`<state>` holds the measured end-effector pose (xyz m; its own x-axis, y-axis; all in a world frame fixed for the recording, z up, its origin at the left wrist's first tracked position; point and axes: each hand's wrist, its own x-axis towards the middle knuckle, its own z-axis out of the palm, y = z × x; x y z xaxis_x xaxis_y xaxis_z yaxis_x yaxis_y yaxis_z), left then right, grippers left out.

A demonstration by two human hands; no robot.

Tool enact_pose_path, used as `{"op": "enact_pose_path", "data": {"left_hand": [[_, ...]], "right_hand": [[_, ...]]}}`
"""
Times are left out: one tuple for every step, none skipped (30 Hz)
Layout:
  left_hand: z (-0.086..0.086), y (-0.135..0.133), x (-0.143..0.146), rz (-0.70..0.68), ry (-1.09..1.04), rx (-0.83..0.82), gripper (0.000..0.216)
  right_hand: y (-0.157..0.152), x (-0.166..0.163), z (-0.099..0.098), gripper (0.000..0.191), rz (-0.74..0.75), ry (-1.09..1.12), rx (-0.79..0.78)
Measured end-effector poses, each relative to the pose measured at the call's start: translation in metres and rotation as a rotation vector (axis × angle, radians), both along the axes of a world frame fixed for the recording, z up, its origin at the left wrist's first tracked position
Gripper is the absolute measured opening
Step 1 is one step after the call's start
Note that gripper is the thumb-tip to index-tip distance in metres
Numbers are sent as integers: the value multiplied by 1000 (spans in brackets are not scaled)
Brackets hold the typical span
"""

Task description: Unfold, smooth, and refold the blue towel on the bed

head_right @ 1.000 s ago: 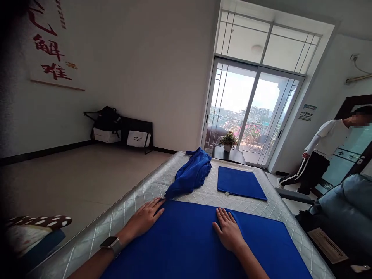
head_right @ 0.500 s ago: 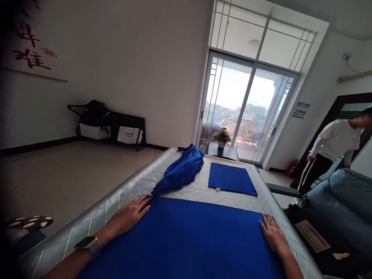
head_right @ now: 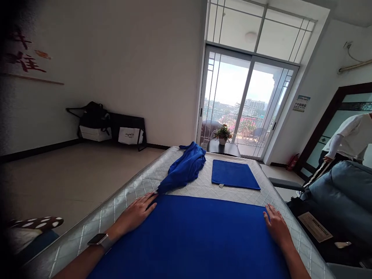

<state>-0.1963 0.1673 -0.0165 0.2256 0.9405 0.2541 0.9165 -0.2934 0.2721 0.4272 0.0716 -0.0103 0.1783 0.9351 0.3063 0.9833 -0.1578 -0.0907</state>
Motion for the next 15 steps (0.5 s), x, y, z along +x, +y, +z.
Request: {"op": "enact_pose_path", "data": {"left_hand": [[1,-1,1,3,-5,3,60],[2,-2,2,5,-9,5,60],[3,-2,2,9,-10,8,60],[4,-3,3,14,-11,9,60],[4,-3,3,18,-11,12,60],[4,-3,4,21,-9,15,60],[3,-3,4,23,-5,18,59],[3,-2,4,24,0,22,59],[2,-2,4,23,4,28,58],[1,-2,4,22,7,33,58],[0,-1,4,21,5,41,57],[-1,-1,4,22,0,51,57],[-2,0,4,23,-7,61,56],[-3,0,4,24,-13,68,55],[-3,1,4,25,-15,73,55]], "right_hand": [[0,-11,4,65,26,-5,7],[1,-25,9,64,58,-6,9],[2,-43,13,62,95,-1,7],[2,-63,18,61,139,9,-2],[2,-85,23,61,190,23,-18],[2,-111,28,60,249,38,-43],[1,-137,33,60,312,52,-75],[-1,-165,38,60,383,62,-110],[-3,-193,42,61,461,69,-146],[-5,-220,46,61,537,78,-174],[-6,-247,50,61,602,88,-197],[-7,-271,52,62,655,97,-216],[-6,-295,54,64,696,107,-231],[-4,-316,54,65,724,117,-243],[0,-335,54,66,742,126,-252]]}}
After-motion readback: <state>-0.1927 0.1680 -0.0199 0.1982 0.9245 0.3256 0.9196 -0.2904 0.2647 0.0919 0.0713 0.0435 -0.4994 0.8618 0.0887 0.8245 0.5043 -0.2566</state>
